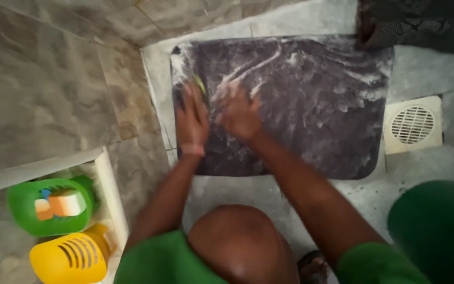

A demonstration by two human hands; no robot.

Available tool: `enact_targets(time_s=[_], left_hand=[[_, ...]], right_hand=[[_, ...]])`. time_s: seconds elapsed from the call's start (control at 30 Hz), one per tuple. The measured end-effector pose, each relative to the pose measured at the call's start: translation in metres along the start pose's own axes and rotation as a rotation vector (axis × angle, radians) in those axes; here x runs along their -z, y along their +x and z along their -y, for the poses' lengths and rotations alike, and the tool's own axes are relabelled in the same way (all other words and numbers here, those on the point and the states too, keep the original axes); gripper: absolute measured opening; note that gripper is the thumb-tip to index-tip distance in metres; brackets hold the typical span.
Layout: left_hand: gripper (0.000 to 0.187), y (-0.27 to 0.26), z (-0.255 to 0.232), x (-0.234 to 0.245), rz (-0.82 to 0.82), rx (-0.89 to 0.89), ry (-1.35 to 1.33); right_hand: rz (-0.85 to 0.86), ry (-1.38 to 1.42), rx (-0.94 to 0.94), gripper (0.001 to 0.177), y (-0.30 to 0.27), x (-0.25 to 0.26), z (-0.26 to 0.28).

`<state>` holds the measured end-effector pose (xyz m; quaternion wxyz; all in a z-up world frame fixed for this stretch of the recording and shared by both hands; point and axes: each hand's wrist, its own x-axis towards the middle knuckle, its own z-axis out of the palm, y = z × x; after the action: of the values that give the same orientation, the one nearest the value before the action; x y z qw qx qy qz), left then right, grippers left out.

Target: Scrubbing a floor mat with a brush and soapy water in a bathroom environment.

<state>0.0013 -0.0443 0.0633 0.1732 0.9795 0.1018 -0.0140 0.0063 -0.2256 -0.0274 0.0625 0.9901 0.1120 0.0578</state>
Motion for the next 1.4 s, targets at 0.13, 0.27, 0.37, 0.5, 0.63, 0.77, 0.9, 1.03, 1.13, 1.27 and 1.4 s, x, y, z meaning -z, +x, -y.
enact_targets(time_s=[0.13,0.27,0.37,0.5,0.63,0.77,0.9,1.03,1.13,1.27,1.4], left_hand=[[0.075,0.112,0.012,-0.018,-0.314,-0.297,-0.063],[0.08,0.06,0.02,-0.006,-0.115,-0.258,-0.001],[0.084,-0.026,-0.004,0.038,0.067,-0.059,0.029],[0.082,0.018,0.029,0.019,0.078,-0.047,0.075],[0.078,0.056,0.047,-0.003,-0.08,-0.312,-0.014],[0.088,0.069,0.011,0.016,0.149,-0.069,0.081],[0.107,0.065,0.048,0.001,0.256,-0.199,0.157],[0.105,0.098,0.018,0.012,0.279,-0.253,0.362],[0.099,0.106,-0.003,0.0,0.276,-0.267,0.538],[0.098,0.072,-0.076,0.047,0.323,-0.269,0.806],[0.073,0.045,-0.115,0.05,0.404,-0.389,0.834]], right_hand=[[0.016,0.603,0.25,0.084,-0.028,0.034,0.019],[-0.171,0.634,0.249,0.085,-0.026,0.033,0.013],[-0.08,0.605,0.206,0.083,-0.03,0.038,0.014],[-0.024,0.577,0.166,0.081,-0.041,0.053,0.018],[0.119,0.592,0.192,0.074,-0.108,0.059,0.018],[0.127,0.56,0.244,0.068,-0.135,0.06,0.011],[0.239,0.59,0.196,0.06,-0.18,0.079,0.015],[0.222,0.588,0.105,0.046,-0.195,0.101,-0.005],[0.262,0.606,0.044,0.042,-0.226,0.102,-0.017],[0.125,0.642,-0.04,0.038,-0.253,0.088,-0.052],[0.244,0.637,-0.209,0.022,-0.262,0.066,-0.109]])
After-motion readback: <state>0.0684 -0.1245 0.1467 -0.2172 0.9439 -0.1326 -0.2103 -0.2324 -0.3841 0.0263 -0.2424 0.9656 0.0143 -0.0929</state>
